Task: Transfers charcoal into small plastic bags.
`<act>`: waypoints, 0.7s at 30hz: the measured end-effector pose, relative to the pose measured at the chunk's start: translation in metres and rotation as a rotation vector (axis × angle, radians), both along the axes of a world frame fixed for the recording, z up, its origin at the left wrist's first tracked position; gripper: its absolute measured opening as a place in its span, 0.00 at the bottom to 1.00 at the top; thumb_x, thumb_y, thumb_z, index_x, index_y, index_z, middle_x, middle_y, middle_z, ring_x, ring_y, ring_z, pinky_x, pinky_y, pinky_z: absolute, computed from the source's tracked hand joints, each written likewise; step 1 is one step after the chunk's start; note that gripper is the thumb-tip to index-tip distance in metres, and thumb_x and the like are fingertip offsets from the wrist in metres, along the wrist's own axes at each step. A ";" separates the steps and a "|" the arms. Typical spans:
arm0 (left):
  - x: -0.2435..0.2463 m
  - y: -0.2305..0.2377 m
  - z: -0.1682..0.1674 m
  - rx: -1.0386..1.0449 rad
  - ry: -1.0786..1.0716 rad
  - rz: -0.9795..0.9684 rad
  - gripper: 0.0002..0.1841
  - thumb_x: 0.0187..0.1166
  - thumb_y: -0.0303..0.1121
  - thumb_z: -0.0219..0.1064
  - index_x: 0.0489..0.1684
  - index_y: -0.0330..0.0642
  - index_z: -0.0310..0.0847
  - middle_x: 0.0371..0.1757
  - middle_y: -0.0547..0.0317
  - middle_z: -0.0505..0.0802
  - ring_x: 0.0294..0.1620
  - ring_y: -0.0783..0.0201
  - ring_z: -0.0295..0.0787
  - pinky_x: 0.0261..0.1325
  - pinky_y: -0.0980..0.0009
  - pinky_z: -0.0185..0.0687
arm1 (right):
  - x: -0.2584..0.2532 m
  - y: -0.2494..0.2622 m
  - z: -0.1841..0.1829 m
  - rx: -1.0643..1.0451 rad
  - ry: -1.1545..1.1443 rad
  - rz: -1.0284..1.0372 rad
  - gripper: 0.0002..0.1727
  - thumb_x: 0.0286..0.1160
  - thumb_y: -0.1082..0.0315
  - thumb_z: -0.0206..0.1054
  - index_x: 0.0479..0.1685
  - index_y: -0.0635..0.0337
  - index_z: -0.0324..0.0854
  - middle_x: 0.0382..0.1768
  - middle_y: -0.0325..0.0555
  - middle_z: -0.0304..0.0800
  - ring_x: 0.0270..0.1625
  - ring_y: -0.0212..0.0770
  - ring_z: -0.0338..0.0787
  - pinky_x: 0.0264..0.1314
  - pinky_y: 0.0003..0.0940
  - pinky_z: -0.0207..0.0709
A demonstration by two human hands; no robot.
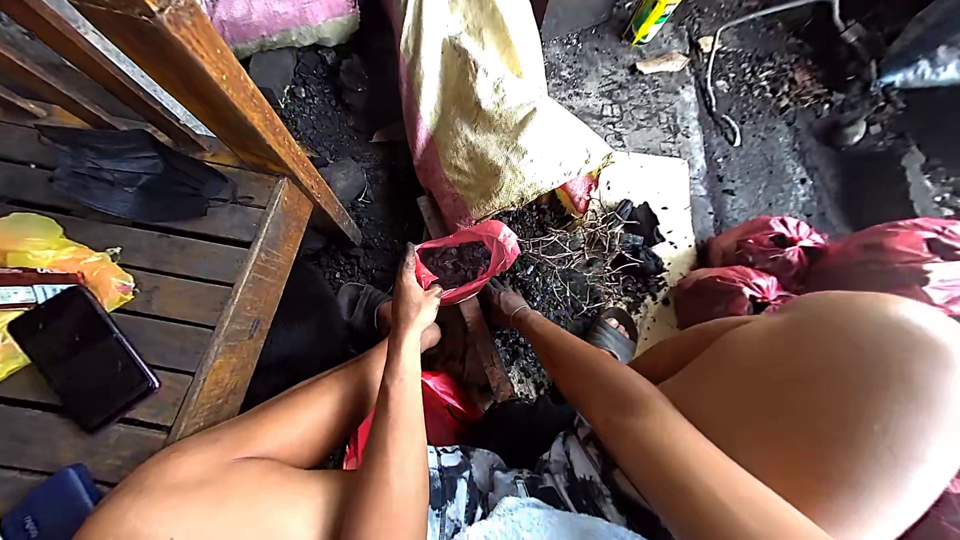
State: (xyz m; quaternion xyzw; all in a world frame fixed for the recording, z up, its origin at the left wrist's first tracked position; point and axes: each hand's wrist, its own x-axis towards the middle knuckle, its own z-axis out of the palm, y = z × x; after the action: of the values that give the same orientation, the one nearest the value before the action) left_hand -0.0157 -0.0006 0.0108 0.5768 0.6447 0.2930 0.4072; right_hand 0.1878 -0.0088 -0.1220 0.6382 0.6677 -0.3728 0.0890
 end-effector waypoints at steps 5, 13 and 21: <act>0.004 0.002 0.001 -0.017 -0.002 0.011 0.49 0.67 0.18 0.74 0.95 0.43 0.51 0.89 0.42 0.69 0.86 0.48 0.69 0.84 0.46 0.68 | -0.002 -0.004 0.012 0.054 -0.033 -0.023 0.39 0.66 0.62 0.75 0.84 0.55 0.71 0.85 0.53 0.71 0.88 0.61 0.67 0.80 0.69 0.67; 0.004 0.000 0.004 -0.032 0.022 -0.014 0.49 0.68 0.20 0.73 0.96 0.45 0.49 0.90 0.43 0.68 0.87 0.46 0.68 0.85 0.43 0.67 | -0.006 -0.016 0.006 0.000 -0.110 0.094 0.57 0.58 0.65 0.81 0.96 0.45 0.55 0.96 0.51 0.47 0.92 0.69 0.55 0.78 0.82 0.57; 0.002 -0.004 -0.001 -0.022 -0.001 -0.027 0.50 0.67 0.19 0.72 0.96 0.44 0.49 0.90 0.44 0.68 0.88 0.48 0.66 0.86 0.47 0.65 | -0.006 -0.027 0.013 0.043 -0.200 0.073 0.34 0.70 0.61 0.72 0.82 0.43 0.76 0.85 0.58 0.69 0.83 0.67 0.70 0.77 0.74 0.64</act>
State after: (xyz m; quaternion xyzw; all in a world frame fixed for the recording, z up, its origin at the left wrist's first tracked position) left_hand -0.0135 -0.0051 0.0101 0.5809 0.6399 0.2805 0.4176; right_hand 0.1821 -0.0356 -0.1092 0.6493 0.6860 -0.2895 0.1550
